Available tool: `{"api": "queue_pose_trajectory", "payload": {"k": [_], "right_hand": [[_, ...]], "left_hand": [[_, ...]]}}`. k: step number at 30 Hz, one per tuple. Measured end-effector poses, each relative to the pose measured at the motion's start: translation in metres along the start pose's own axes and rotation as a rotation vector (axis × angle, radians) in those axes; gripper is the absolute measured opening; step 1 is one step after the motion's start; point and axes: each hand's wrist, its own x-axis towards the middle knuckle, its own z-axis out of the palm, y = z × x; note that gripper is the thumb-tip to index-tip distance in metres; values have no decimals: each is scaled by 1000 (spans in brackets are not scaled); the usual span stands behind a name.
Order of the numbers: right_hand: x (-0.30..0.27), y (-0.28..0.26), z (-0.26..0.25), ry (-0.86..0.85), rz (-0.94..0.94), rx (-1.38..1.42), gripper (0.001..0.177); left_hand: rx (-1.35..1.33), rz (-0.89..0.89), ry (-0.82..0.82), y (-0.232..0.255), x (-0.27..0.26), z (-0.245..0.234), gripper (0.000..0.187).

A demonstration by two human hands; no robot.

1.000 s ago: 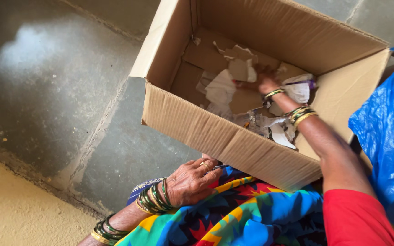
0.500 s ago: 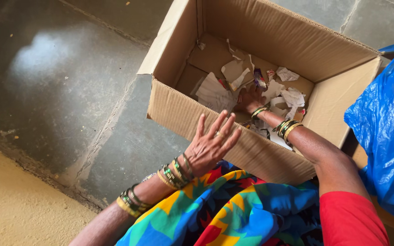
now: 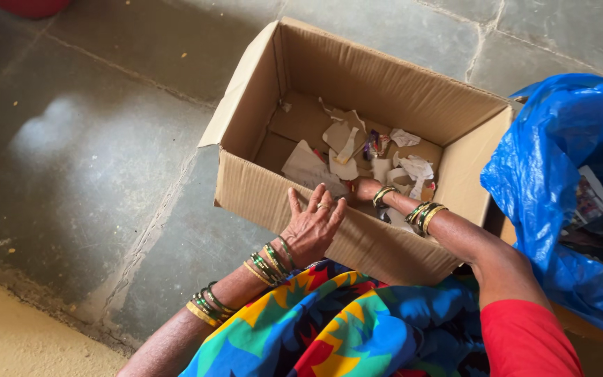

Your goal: The person sits on the floor and sorts through a cardboard box filled with paper and plastic waste. They pick up items one by one, inspect them, and place them into a blue plastic bag. The process involves handling various small pieces of paper and plastic packaging.

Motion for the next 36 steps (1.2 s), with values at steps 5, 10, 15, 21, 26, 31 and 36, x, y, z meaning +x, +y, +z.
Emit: {"api": "queue_pose_trajectory", "payload": {"k": [5,10,15,21,26,31,36], "right_hand": [[0,1,-22,40,-81,122,59],[-18,14,-80,197,-50,112,46],[-99,19,-159,539,11,321,45],[-207,-14,-189,939,94,317,37],[-233,-53,-177,1307,26,140,20],[-234,-82,-158,1460,9,-108,15],[-232,-96,-141,1435,-138,-203,15]], "left_hand": [[6,-8,-20,5,4,-6,87],[-18,-128,47,14,21,-15,73],[-370,5,162,15,54,-5,51],[-1091,-251,128,37,108,39,85],[-1482,-290,102,45,142,45,104],[-1732,-199,190,49,156,53,110],[-1924,-130,412,49,180,70,94]]}}
